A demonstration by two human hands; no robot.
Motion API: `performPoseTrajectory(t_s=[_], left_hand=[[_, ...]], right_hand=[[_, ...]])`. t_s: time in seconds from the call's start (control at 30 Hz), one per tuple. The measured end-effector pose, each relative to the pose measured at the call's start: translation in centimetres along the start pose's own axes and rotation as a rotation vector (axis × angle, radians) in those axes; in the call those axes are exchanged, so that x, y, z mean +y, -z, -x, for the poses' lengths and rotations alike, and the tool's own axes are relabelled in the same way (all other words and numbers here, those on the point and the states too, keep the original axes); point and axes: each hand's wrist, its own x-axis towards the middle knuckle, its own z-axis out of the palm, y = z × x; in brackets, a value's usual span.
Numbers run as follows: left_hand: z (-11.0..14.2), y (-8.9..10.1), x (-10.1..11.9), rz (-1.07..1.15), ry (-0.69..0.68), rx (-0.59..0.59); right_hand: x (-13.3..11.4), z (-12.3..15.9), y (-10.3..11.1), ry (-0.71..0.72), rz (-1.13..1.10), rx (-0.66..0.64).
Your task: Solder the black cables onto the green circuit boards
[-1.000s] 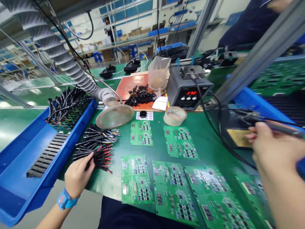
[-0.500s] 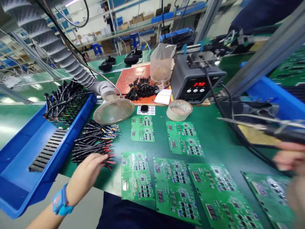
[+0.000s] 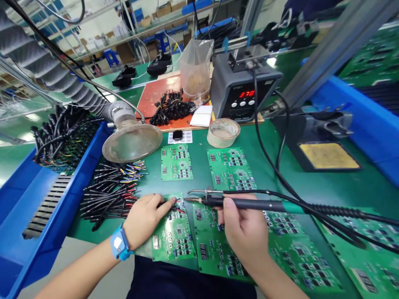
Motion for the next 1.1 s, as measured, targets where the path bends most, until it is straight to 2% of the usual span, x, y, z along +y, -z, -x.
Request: performPoseTrajectory(t_s=[0.27,1.1], left_hand=[[-0.35,0.51,0.07,-0.005,0.008,-0.056],[-0.36,0.41,0.35,-0.024,0.01,-0.035]], right_hand=[[0.39,0.17,-0.14,0.037,-0.004,-0.084],[0.94,0.64,-0.15,0.023,0.021,-0.082]])
